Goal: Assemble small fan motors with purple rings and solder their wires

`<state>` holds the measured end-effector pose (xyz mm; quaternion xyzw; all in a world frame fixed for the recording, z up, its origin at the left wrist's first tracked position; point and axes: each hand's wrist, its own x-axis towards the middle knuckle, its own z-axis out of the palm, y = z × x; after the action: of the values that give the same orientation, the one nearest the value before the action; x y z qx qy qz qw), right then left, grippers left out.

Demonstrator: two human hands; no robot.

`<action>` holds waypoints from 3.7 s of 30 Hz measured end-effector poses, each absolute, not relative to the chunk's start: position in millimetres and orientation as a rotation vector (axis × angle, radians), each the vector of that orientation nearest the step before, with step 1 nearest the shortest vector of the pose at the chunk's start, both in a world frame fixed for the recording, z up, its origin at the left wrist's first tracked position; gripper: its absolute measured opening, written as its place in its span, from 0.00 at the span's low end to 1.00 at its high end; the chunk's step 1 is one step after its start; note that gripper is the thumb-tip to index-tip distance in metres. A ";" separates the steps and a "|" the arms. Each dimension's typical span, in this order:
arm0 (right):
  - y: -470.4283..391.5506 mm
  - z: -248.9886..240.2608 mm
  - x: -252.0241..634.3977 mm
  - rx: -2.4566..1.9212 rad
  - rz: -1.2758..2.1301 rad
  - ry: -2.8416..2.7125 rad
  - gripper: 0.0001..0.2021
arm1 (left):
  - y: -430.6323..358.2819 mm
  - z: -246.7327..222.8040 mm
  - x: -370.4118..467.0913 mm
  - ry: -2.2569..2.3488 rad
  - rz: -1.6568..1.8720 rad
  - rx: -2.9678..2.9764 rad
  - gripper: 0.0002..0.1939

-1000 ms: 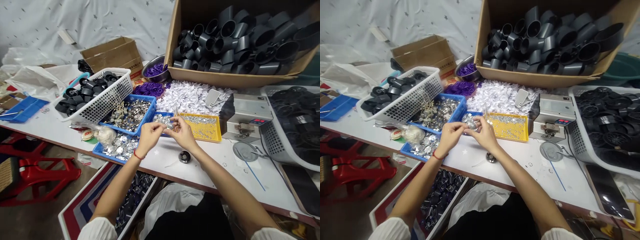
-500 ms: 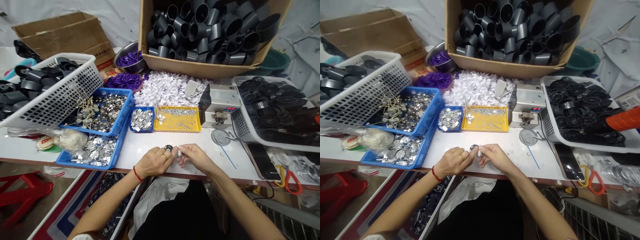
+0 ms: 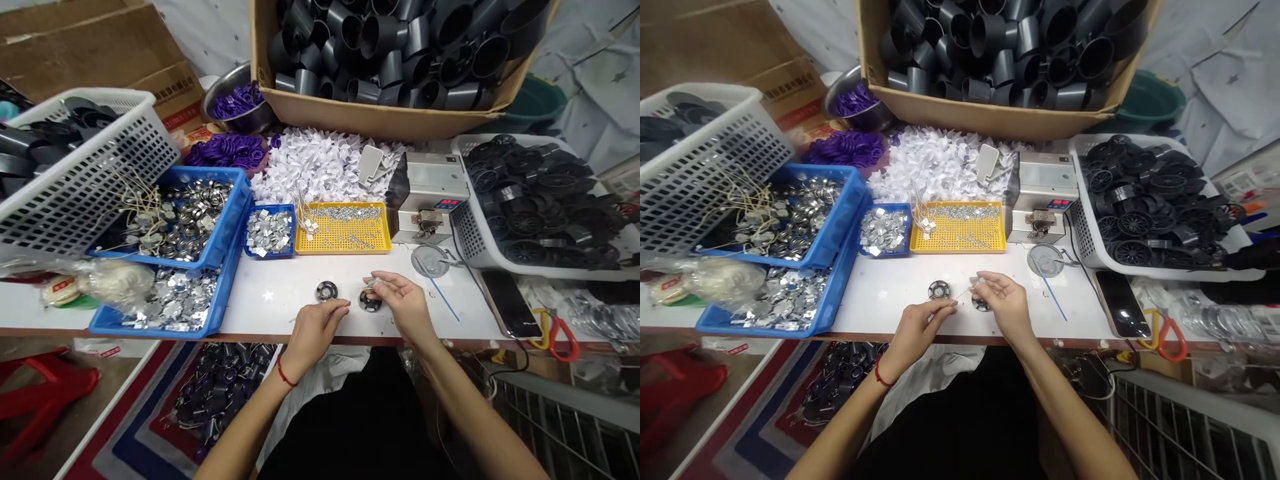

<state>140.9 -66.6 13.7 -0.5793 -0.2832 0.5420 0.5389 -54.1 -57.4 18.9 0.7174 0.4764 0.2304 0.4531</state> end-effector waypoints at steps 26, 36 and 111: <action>-120.2 42.8 157.6 -1.352 0.366 -1.030 0.07 | -61.9 5.5 0.5 1.140 0.874 1.473 0.29; -114.9 39.5 151.2 -1.501 0.636 -0.854 0.08 | -65.8 9.6 -12.5 1.140 0.972 1.343 0.26; -69.7 31.2 137.4 -1.506 1.650 -1.387 0.09 | -73.1 5.1 -41.1 1.036 0.746 2.099 0.27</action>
<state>137.4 -69.7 31.2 -0.5539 -0.5104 0.6071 0.2532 -41.1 -73.1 5.1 0.8047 0.3974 0.2860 0.3358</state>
